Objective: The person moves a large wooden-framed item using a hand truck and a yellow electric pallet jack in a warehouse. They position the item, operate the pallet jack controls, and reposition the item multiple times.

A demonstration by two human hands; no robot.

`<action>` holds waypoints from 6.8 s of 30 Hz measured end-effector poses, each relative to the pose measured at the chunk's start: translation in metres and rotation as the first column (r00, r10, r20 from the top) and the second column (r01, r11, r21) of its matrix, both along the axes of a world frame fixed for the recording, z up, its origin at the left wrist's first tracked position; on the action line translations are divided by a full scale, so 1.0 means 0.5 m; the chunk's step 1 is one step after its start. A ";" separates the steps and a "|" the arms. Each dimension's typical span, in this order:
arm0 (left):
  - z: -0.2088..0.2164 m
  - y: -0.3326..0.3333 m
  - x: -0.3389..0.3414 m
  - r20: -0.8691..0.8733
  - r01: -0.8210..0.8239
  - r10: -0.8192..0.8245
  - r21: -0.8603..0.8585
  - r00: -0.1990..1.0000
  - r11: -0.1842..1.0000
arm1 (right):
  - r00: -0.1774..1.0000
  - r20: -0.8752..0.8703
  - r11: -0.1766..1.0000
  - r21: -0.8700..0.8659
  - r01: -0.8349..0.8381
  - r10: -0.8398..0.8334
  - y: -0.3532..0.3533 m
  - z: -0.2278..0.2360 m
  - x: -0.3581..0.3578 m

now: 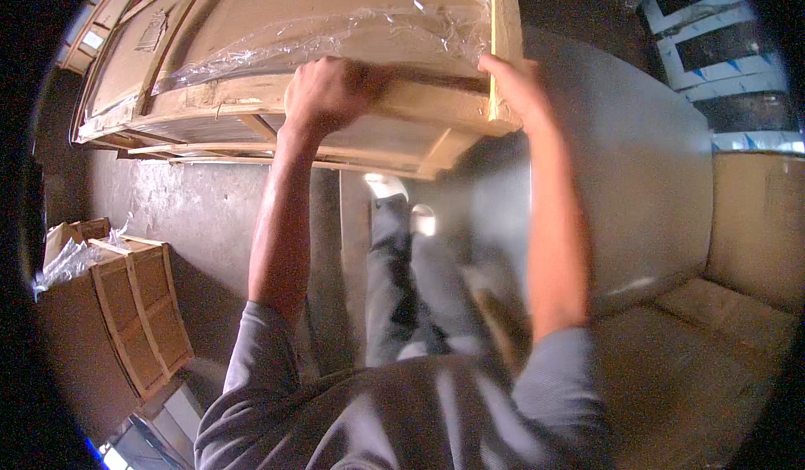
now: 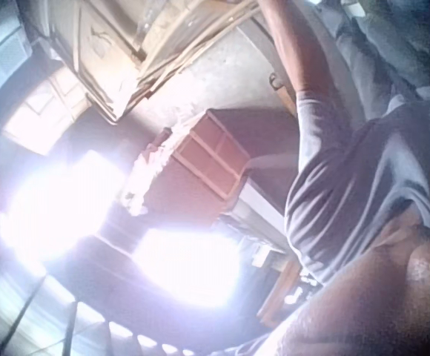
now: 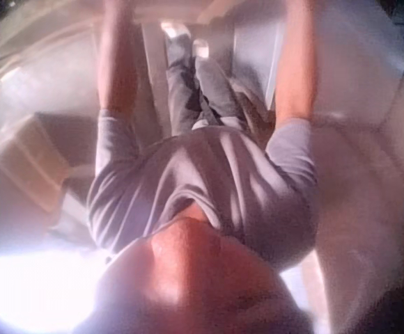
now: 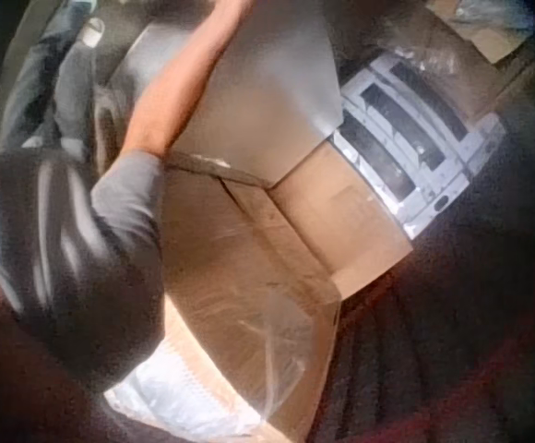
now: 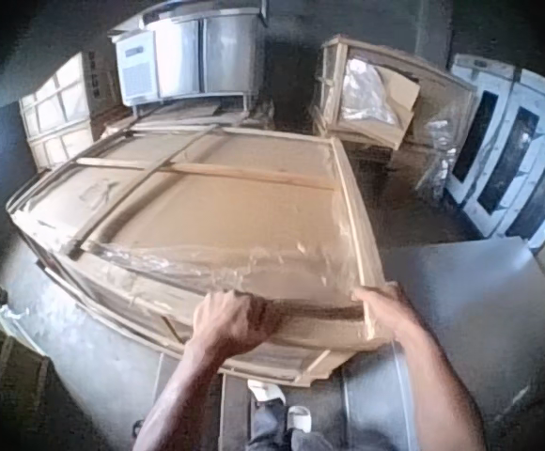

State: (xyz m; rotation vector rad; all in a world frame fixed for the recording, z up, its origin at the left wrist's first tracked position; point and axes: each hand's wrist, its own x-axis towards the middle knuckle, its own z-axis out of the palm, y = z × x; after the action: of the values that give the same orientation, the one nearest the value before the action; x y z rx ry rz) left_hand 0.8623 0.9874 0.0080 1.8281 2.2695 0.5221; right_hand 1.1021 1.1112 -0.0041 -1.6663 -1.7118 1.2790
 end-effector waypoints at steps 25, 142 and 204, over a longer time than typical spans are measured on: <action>-0.013 0.027 0.022 -0.165 0.078 -0.082 -0.030 0.983 0.997 | 0.999 -0.026 0.990 0.129 0.048 -0.045 0.016 -0.079 0.010; -0.117 -0.448 -3.193 0.277 -0.065 0.102 -0.140 0.956 0.988 | 0.668 0.540 0.858 0.294 0.420 -0.512 -0.556 -0.010 -2.765; -0.170 -0.583 -3.141 0.675 -0.232 0.293 -0.182 0.677 0.956 | 0.736 0.608 0.911 0.410 0.028 -0.297 -0.489 0.024 -2.813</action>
State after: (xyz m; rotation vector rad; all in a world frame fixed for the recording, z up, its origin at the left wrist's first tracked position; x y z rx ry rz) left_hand -0.7081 0.6958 -0.0770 0.9848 1.9502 0.9583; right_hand -0.3045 0.8666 0.0077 -2.1000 -1.9503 0.2093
